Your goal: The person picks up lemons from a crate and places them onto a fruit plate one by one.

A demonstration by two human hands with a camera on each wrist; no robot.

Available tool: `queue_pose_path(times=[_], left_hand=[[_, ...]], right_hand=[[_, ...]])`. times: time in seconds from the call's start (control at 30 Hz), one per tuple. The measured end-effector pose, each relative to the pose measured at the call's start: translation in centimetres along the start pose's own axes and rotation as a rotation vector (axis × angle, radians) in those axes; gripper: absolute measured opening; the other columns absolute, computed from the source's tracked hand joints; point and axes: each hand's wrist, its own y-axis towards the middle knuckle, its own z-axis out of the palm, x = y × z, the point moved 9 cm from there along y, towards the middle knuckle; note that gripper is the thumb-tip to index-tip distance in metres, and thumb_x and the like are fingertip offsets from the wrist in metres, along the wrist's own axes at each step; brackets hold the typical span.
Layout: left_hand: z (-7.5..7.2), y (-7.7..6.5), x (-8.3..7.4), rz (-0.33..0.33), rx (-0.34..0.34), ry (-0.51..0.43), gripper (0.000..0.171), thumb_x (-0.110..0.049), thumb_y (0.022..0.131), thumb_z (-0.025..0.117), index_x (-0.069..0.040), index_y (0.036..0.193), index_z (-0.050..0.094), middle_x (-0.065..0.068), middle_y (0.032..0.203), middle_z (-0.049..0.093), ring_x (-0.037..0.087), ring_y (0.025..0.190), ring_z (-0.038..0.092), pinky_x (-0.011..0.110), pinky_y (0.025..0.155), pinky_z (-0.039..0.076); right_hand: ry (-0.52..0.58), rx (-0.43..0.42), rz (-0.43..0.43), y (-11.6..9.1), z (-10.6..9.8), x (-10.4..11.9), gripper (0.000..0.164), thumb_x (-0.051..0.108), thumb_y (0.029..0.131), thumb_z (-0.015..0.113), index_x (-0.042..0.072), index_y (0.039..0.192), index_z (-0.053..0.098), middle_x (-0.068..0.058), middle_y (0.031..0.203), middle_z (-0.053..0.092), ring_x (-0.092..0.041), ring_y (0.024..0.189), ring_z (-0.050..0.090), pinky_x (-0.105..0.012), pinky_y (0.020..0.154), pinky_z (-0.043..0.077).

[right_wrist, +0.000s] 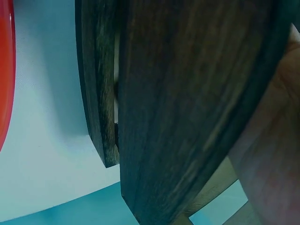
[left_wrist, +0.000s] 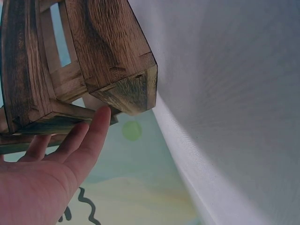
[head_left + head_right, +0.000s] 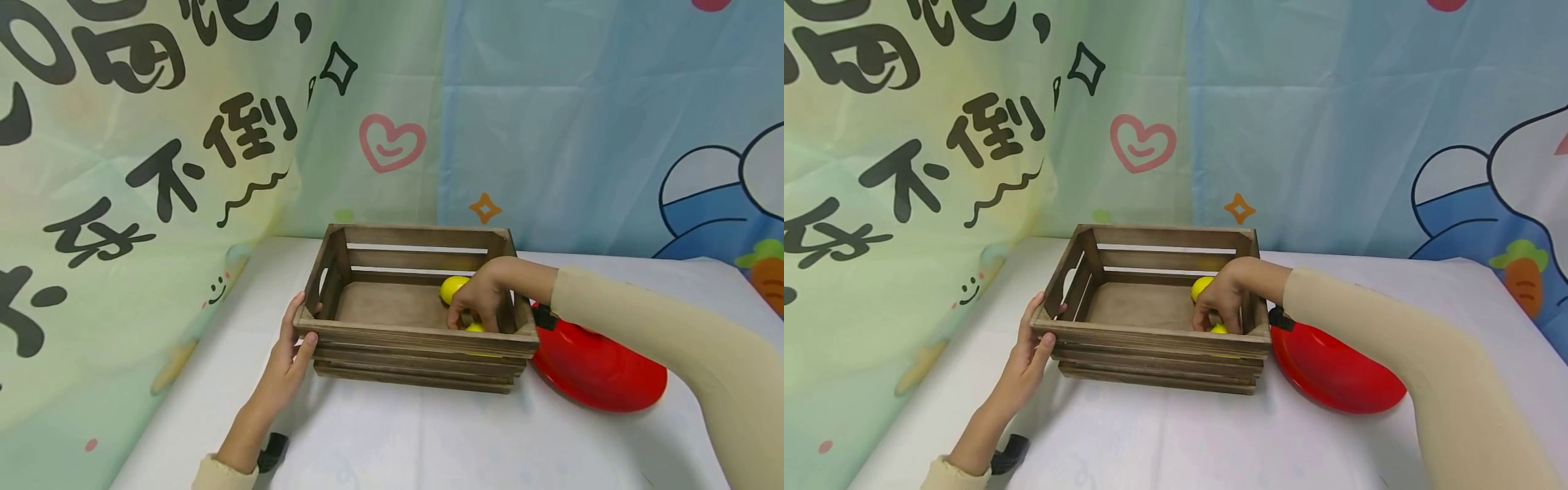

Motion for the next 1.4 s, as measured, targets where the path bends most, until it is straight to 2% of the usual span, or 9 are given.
queue_pose_path(times=[0.13, 0.33, 0.43, 0.6, 0.73, 0.9, 1.03, 1.23, 1.4], left_hand=[[-0.1, -0.1, 0.0, -0.006, -0.007, 0.002, 0.067, 0.000, 0.100, 0.047, -0.020, 0.156, 0.014, 0.014, 0.146, 0.048, 0.031, 0.126, 0.050, 0.058, 0.091, 0.044], [-0.1, -0.1, 0.1, 0.001, -0.001, -0.009, 0.066, -0.001, 0.101, 0.046, -0.021, 0.155, 0.015, 0.014, 0.146, 0.048, 0.031, 0.127, 0.049, 0.058, 0.090, 0.044], [0.0, 0.0, 0.2, 0.006, 0.000, -0.012, 0.066, -0.001, 0.101, 0.046, -0.021, 0.156, 0.015, 0.013, 0.146, 0.048, 0.030, 0.126, 0.050, 0.055, 0.088, 0.046], [0.0, 0.1, 0.1, 0.017, -0.005, -0.019, 0.066, 0.000, 0.101, 0.046, -0.020, 0.155, 0.016, 0.014, 0.146, 0.049, 0.032, 0.124, 0.051, 0.053, 0.085, 0.047], [0.0, 0.0, 0.1, 0.018, -0.011, -0.017, 0.066, -0.001, 0.100, 0.046, -0.020, 0.155, 0.016, 0.013, 0.145, 0.049, 0.033, 0.121, 0.052, 0.049, 0.084, 0.049], [-0.1, 0.0, -0.1, 0.028, -0.014, -0.007, 0.066, 0.000, 0.100, 0.047, -0.020, 0.155, 0.016, 0.014, 0.145, 0.049, 0.034, 0.120, 0.053, 0.049, 0.083, 0.049], [-0.1, 0.0, -0.1, 0.030, -0.014, -0.011, 0.066, 0.001, 0.100, 0.047, -0.019, 0.155, 0.016, 0.015, 0.145, 0.049, 0.035, 0.120, 0.053, 0.050, 0.082, 0.049], [0.0, 0.1, -0.1, 0.034, -0.014, -0.008, 0.066, 0.001, 0.100, 0.047, -0.019, 0.155, 0.016, 0.015, 0.145, 0.049, 0.035, 0.118, 0.055, 0.048, 0.082, 0.050], [0.0, 0.0, -0.2, 0.027, -0.014, -0.011, 0.066, 0.000, 0.100, 0.047, -0.020, 0.155, 0.016, 0.015, 0.145, 0.049, 0.036, 0.121, 0.053, 0.053, 0.084, 0.049]], right_hand=[[0.027, -0.017, -0.023, -0.1, -0.4, 0.3, 0.041, -0.013, 0.072, 0.075, 0.005, 0.104, 0.057, 0.004, 0.096, 0.045, -0.014, 0.082, 0.043, -0.021, 0.067, 0.040], [0.091, -0.072, -0.079, -0.5, -1.1, 0.4, 0.049, -0.011, 0.071, 0.074, 0.005, 0.114, 0.057, 0.003, 0.100, 0.046, -0.012, 0.091, 0.044, -0.025, 0.076, 0.042], [0.115, -0.099, -0.160, -0.8, -1.5, 0.8, 0.048, -0.006, 0.072, 0.076, 0.005, 0.115, 0.058, 0.002, 0.101, 0.048, -0.016, 0.089, 0.044, -0.026, 0.073, 0.041], [0.134, -0.149, -0.345, -1.4, -2.2, 2.2, 0.046, 0.004, 0.078, 0.078, 0.002, 0.120, 0.058, -0.002, 0.109, 0.052, -0.023, 0.098, 0.044, -0.032, 0.082, 0.046], [0.159, -0.197, -0.424, -1.9, -2.7, 3.0, 0.049, 0.008, 0.078, 0.080, 0.002, 0.122, 0.057, -0.006, 0.115, 0.054, -0.027, 0.101, 0.048, -0.034, 0.083, 0.051], [0.197, -0.243, -0.449, -2.3, -3.1, 3.5, 0.052, 0.008, 0.078, 0.082, 0.002, 0.122, 0.056, -0.010, 0.116, 0.054, -0.024, 0.095, 0.054, -0.033, 0.081, 0.052], [0.214, -0.293, -0.436, -2.6, -3.4, 3.4, 0.053, 0.006, 0.077, 0.082, 0.002, 0.122, 0.055, -0.012, 0.116, 0.056, -0.022, 0.090, 0.057, -0.032, 0.076, 0.051], [0.210, -0.398, -0.407, -3.5, -4.1, 3.1, 0.048, 0.009, 0.078, 0.082, 0.006, 0.119, 0.057, -0.012, 0.118, 0.056, -0.027, 0.094, 0.057, -0.041, 0.083, 0.051], [0.229, -0.493, -0.438, -5.4, -4.9, 3.1, 0.048, 0.010, 0.081, 0.079, 0.004, 0.121, 0.054, -0.015, 0.122, 0.052, -0.033, 0.101, 0.056, -0.045, 0.086, 0.052]])
